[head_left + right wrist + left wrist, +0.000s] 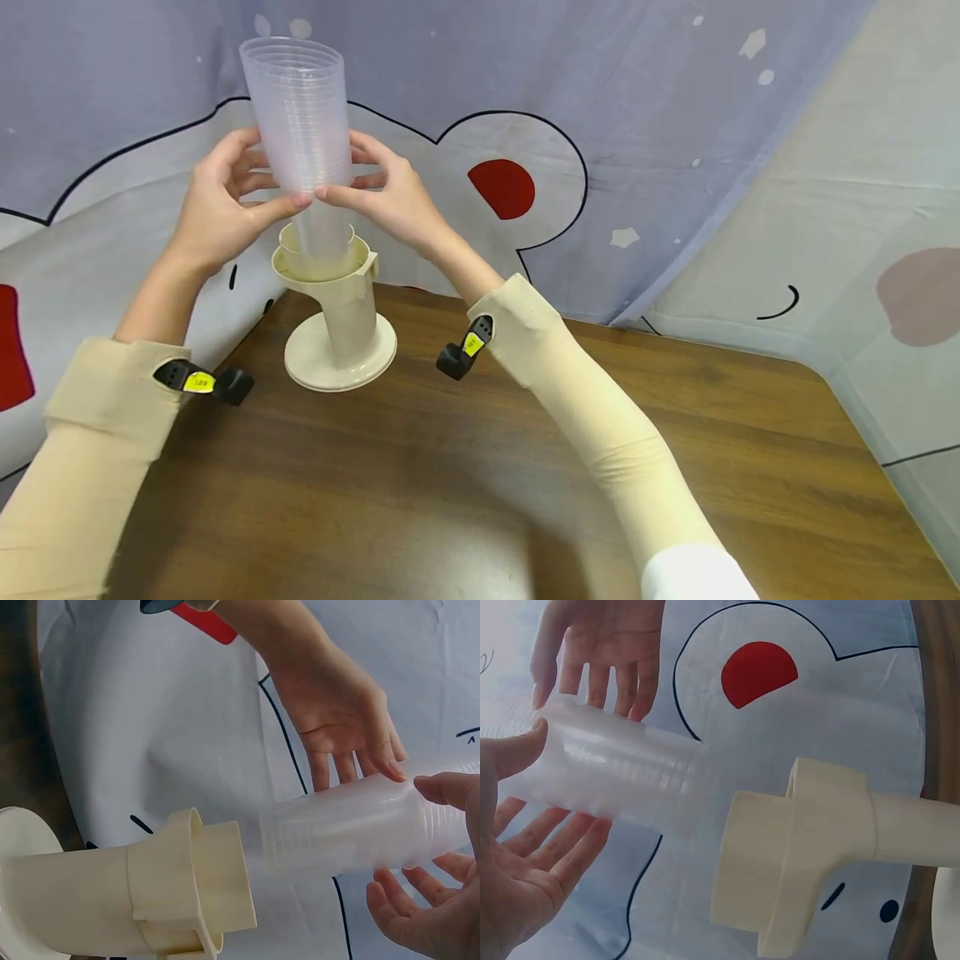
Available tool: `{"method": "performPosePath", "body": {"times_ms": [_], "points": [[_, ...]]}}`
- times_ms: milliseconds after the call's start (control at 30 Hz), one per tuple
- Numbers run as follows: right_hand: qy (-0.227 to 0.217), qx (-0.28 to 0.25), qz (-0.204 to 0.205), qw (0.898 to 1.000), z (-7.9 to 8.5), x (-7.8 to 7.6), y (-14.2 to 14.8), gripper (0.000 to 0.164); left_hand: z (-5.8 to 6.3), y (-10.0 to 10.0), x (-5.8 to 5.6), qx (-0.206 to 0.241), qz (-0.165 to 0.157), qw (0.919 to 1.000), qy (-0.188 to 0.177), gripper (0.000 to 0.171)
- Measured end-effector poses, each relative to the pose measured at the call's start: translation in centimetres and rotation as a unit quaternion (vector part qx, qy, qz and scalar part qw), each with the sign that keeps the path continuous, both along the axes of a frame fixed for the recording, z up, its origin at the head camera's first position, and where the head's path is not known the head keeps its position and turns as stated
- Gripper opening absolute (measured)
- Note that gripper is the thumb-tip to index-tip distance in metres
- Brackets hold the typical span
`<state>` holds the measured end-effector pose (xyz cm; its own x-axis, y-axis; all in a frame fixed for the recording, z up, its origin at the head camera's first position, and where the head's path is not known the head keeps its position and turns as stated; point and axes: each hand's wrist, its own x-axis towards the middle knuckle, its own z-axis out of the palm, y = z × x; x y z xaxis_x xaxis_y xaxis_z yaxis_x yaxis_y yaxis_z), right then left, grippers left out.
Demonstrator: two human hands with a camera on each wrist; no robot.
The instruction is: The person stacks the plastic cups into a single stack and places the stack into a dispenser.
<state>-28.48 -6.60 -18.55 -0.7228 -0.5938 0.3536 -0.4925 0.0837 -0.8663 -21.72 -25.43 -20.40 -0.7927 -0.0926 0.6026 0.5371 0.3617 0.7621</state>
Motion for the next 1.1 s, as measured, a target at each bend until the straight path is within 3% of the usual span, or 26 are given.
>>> {"method": "performPosePath", "body": {"times_ms": [167,400,467,633,1100], "points": [[-0.011,-0.015,-0.007,1.000,0.3,-0.5,-0.5,0.070,0.4,-0.1,-0.5,-0.012,0.013,0.9998,-0.012,0.063],[-0.014,-0.025,-0.022,0.999,-0.2,-1.5,-1.5,0.072,0.0,-0.5,-1.6,0.045,-0.032,0.9985,-0.003,0.065],[-0.014,-0.024,-0.026,0.999,-0.6,-1.7,-1.8,0.072,-0.3,-0.6,-1.9,0.038,-0.029,0.9989,-0.004,0.066],[-0.014,-0.018,-0.028,0.999,-1.9,-2.1,-2.3,0.070,-1.3,-1.1,-2.2,-0.023,0.014,0.9994,-0.020,0.068],[-0.019,0.024,-0.035,0.999,-4.6,-2.9,-2.6,0.070,-3.5,-1.8,-2.7,-0.076,0.022,0.9919,-0.100,0.072]]}}
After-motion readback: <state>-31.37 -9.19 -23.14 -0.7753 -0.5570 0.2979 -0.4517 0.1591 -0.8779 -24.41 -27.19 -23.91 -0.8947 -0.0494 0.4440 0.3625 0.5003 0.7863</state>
